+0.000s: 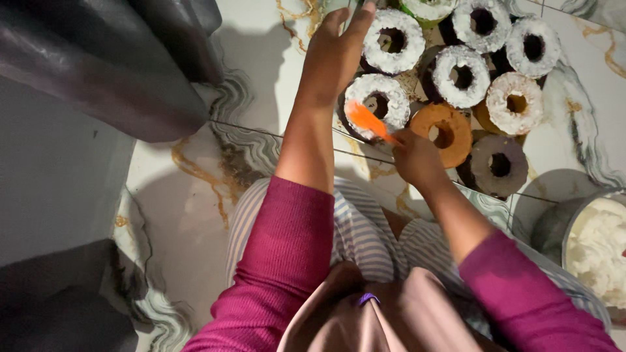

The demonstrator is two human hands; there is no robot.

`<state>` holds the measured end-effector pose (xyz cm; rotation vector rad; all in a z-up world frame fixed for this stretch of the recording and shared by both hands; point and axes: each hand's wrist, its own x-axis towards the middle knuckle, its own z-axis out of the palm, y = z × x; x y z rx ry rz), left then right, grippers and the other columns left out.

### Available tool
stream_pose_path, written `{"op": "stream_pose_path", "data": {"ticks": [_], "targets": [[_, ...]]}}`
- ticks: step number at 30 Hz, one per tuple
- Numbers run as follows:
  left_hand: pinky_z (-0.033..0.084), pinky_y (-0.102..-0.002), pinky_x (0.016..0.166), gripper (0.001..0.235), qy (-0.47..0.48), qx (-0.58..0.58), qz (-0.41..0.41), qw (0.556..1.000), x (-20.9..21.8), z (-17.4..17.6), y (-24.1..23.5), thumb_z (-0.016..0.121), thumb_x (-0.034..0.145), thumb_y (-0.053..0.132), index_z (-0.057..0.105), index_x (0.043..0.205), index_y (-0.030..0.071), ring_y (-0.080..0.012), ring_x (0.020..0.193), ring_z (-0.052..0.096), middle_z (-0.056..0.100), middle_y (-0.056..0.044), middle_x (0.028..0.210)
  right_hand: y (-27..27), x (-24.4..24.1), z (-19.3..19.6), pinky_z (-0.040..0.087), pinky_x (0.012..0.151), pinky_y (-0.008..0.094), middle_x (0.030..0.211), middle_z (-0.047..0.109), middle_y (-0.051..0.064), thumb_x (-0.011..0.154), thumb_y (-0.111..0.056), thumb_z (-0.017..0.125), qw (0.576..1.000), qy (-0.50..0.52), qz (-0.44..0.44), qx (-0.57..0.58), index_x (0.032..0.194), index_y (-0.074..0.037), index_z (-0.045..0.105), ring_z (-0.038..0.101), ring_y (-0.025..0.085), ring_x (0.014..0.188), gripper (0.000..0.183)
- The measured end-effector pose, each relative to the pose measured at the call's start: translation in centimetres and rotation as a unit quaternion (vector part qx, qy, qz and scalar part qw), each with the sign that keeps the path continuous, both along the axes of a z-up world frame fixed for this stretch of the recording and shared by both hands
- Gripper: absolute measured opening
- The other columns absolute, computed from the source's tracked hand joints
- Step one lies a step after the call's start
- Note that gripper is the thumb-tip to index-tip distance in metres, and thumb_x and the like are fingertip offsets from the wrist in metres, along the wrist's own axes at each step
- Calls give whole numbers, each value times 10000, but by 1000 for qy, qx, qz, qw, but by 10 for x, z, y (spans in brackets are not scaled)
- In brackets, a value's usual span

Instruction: The person uses an orange spatula to spread white frosting onto ring-shaped donuts arranged on a metal tray. They rotate the donuts to apply frosting evenly and continue the process across multiple donuts.

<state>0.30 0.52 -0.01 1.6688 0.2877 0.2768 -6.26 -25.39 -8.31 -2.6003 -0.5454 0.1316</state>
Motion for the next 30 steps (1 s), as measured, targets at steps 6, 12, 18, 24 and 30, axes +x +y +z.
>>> {"op": "stream_pose_path", "data": {"ticks": [6,12,18,24,30], "targets": [[404,-380,1134,846,14,7,6,1000,-5,4,0,568,894,626,563,1419,-37,-350,1381,558,610,-257,1429,-57,-9,20,550,805,516,1075,727,215,945,-108,580,963,5,19,-268,1316,-217,708,713,397,939,407],[403,-389,1129,843,11,11,12,1000,-5,4,0,584,887,626,563,1414,-31,-347,1386,544,596,-246,1449,-75,9,38,556,819,498,1076,732,207,1013,-221,613,987,-81,-97,-95,1262,-182,742,708,397,949,283],[423,-380,1125,836,34,26,-2,999,-4,4,1,581,883,629,579,1408,-21,-334,1372,571,621,-236,1434,-11,41,9,561,796,517,956,751,192,920,-217,661,982,-171,-39,-71,1123,-152,752,712,416,874,232],[413,-385,1118,832,18,-12,-1,1000,-1,-1,3,613,886,602,559,1414,-39,-339,1378,549,607,-260,1420,-19,50,-3,537,752,561,901,726,225,973,-251,588,985,-19,-110,-130,1125,-109,738,693,465,840,256],[422,-372,1121,826,1,4,-12,1000,5,-4,-4,596,896,608,569,1401,-45,-337,1357,586,637,-249,1404,-34,-30,0,517,738,609,895,699,288,1018,-251,543,980,10,-146,-137,1064,-42,687,669,513,865,258]]}}
